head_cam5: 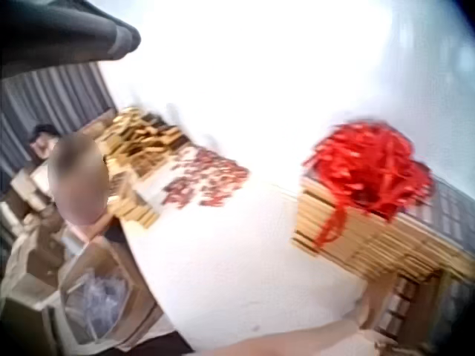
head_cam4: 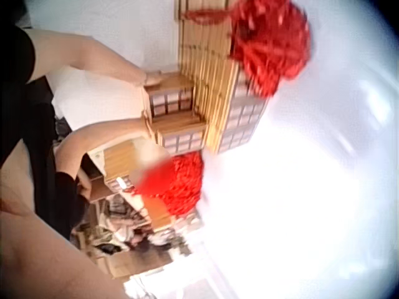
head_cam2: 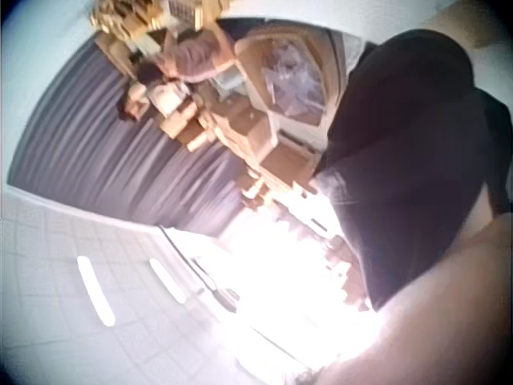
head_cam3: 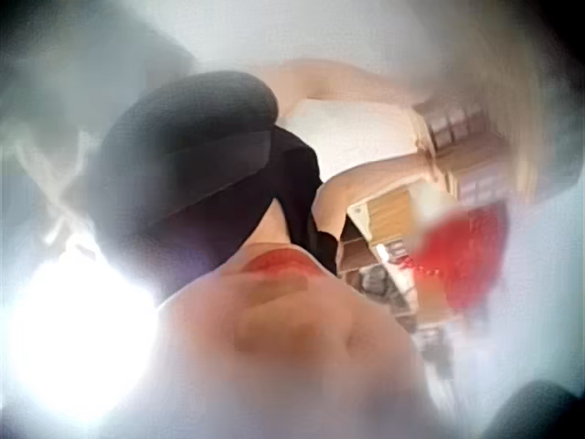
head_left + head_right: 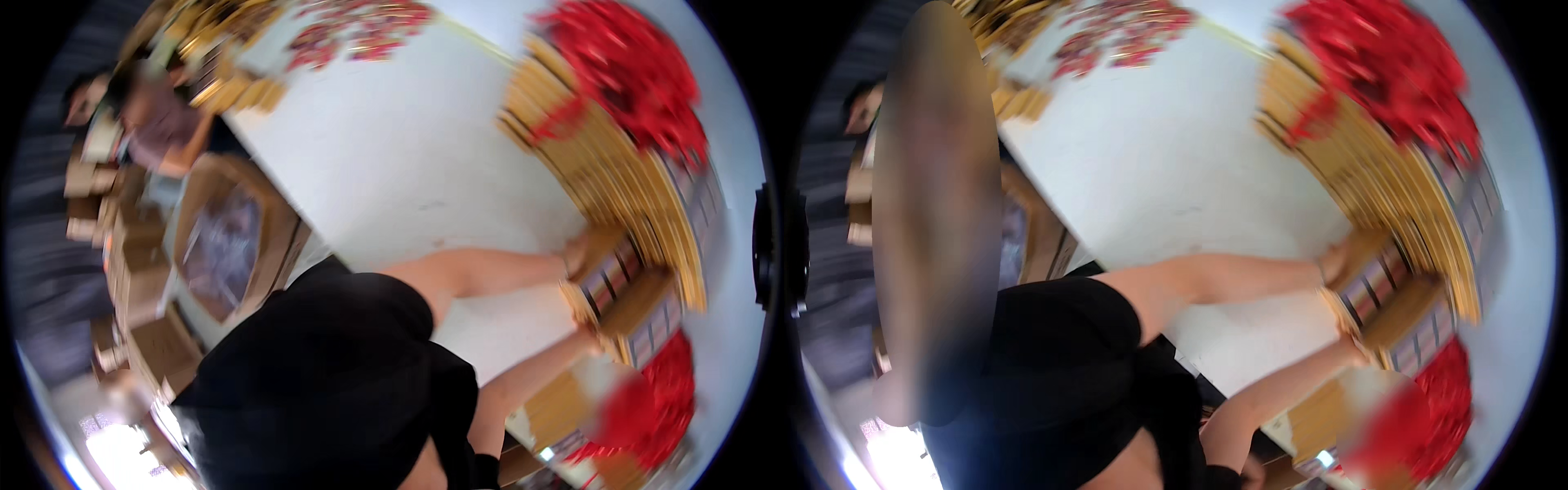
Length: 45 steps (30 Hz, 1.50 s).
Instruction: The person assembles small rectangular palettes by placing pink and yellow rectangular inserts into black trays, then covers them with clear plastic lids. The person stacks the completed palettes and continues the process with additional trays and inserts.
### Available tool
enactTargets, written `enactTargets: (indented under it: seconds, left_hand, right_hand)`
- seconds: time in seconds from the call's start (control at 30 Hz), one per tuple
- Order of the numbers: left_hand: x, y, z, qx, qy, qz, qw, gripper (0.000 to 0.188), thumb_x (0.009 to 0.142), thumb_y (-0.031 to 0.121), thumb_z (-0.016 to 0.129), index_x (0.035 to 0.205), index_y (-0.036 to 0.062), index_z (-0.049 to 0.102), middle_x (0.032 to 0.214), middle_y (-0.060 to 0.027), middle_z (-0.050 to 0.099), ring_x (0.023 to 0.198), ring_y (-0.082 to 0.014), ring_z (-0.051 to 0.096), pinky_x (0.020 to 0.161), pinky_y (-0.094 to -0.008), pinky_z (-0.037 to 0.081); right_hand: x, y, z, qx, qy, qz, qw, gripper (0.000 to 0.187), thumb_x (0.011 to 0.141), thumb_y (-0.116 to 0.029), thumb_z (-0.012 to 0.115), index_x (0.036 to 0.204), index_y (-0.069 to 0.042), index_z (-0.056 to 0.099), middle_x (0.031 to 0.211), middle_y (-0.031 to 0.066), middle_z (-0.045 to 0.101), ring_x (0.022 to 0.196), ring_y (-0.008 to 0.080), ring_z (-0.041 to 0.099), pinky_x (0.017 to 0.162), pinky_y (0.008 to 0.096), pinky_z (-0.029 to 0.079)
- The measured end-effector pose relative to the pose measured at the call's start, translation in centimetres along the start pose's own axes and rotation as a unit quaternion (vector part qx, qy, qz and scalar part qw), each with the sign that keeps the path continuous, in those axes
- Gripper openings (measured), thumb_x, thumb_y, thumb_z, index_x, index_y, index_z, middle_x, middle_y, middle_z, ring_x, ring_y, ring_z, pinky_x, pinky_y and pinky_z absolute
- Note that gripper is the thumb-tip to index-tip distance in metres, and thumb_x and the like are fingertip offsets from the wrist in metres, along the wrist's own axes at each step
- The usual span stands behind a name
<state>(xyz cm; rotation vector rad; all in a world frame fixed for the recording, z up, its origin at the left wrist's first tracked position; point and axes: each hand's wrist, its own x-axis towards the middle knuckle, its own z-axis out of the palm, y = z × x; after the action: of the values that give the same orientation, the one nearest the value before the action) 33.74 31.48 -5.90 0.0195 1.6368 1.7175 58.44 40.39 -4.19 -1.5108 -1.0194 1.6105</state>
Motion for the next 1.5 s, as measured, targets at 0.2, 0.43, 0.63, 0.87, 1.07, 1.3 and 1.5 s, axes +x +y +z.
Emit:
enactTargets:
  seconds: [0.2, 0.43, 0.63, 0.87, 1.07, 1.3, 1.5]
  left_hand:
    - [-8.2, 0.4, -15.9, 0.126, -0.127, -0.197, 0.964, 0.082, 0.094, 0.063, 0.030, 0.152, 0.0071, 0.015, 0.152, -0.0210, 0.029, 0.141, -0.0356, 0.026, 0.113, -0.0449, 0.026]
    - [-10.8, 3.3, -44.4, 0.232, 0.041, -0.023, 0.972, 0.051, 0.096, 0.035, 0.048, 0.132, -0.0006, 0.046, 0.133, -0.0229, 0.051, 0.117, -0.0368, 0.054, 0.100, -0.0424, 0.043]
    - [-14.9, 3.9, -64.9, 0.449, 0.080, 0.026, 0.889, 0.035, 0.093, 0.026, 0.048, 0.118, 0.0032, 0.056, 0.112, -0.0178, 0.062, 0.105, -0.0346, 0.059, 0.092, -0.0416, 0.046]
    - [-23.7, -1.2, -73.4, 0.464, 0.103, -0.037, 0.879, 0.024, 0.090, 0.022, 0.047, 0.103, 0.0088, 0.062, 0.093, -0.0153, 0.067, 0.091, -0.0350, 0.064, 0.081, -0.0447, 0.050]
    - [-30.0, -7.7, -71.0, 0.424, 0.199, -0.071, 0.881, 0.023, 0.088, 0.020, 0.050, 0.101, 0.0096, 0.065, 0.091, -0.0153, 0.068, 0.087, -0.0340, 0.066, 0.076, -0.0427, 0.052]
    - [-34.0, -6.3, -69.3, 0.391, 0.306, -0.048, 0.866, 0.025, 0.087, 0.025, 0.060, 0.106, 0.0096, 0.064, 0.093, -0.0134, 0.070, 0.087, -0.0321, 0.068, 0.076, -0.0395, 0.054]
    - [-34.7, -4.0, -74.8, -0.187, 0.412, -0.046, 0.891, 0.061, 0.091, 0.046, 0.058, 0.138, 0.0082, 0.046, 0.121, -0.0086, 0.063, 0.105, -0.0176, 0.058, 0.088, -0.0388, 0.046]
  right_hand:
    - [2.1, -0.7, 0.3, -0.143, 0.099, -0.069, 0.982, 0.047, 0.095, -0.035, 0.041, 0.129, -0.003, 0.045, 0.114, 0.0146, 0.052, 0.101, 0.0314, 0.048, 0.087, 0.0498, 0.041]
    - [-6.3, 9.7, 6.2, -0.332, 0.349, -0.148, 0.864, 0.044, 0.096, -0.027, 0.042, 0.127, 0.005, 0.045, 0.106, 0.0215, 0.054, 0.091, 0.0347, 0.051, 0.084, 0.0482, 0.045]
    - [-28.0, 26.8, 32.2, -0.482, -0.145, -0.394, 0.769, 0.057, 0.094, -0.013, 0.055, 0.141, 0.007, 0.030, 0.142, 0.0245, 0.035, 0.128, 0.0364, 0.037, 0.106, 0.0428, 0.035]
    - [-38.5, 29.3, 47.2, -0.656, -0.239, -0.491, 0.521, 0.063, 0.096, -0.037, 0.042, 0.148, -0.004, 0.028, 0.154, 0.0165, 0.025, 0.143, 0.0351, 0.021, 0.109, 0.0653, 0.013]
    - [-37.4, 29.8, 45.5, -0.632, -0.229, -0.543, 0.503, 0.060, 0.095, -0.036, 0.046, 0.146, -0.007, 0.033, 0.152, 0.0154, 0.031, 0.140, 0.0346, 0.027, 0.106, 0.0651, 0.021]
    - [-36.5, 29.9, 46.1, -0.614, -0.197, -0.569, 0.510, 0.059, 0.093, -0.038, 0.050, 0.143, -0.009, 0.039, 0.149, 0.0140, 0.036, 0.138, 0.0327, 0.030, 0.104, 0.0665, 0.025]
    - [-36.7, 30.1, 46.8, -0.626, -0.206, -0.535, 0.528, 0.060, 0.092, -0.040, 0.052, 0.142, -0.007, 0.040, 0.147, 0.0153, 0.038, 0.136, 0.0316, 0.034, 0.101, 0.0646, 0.030]
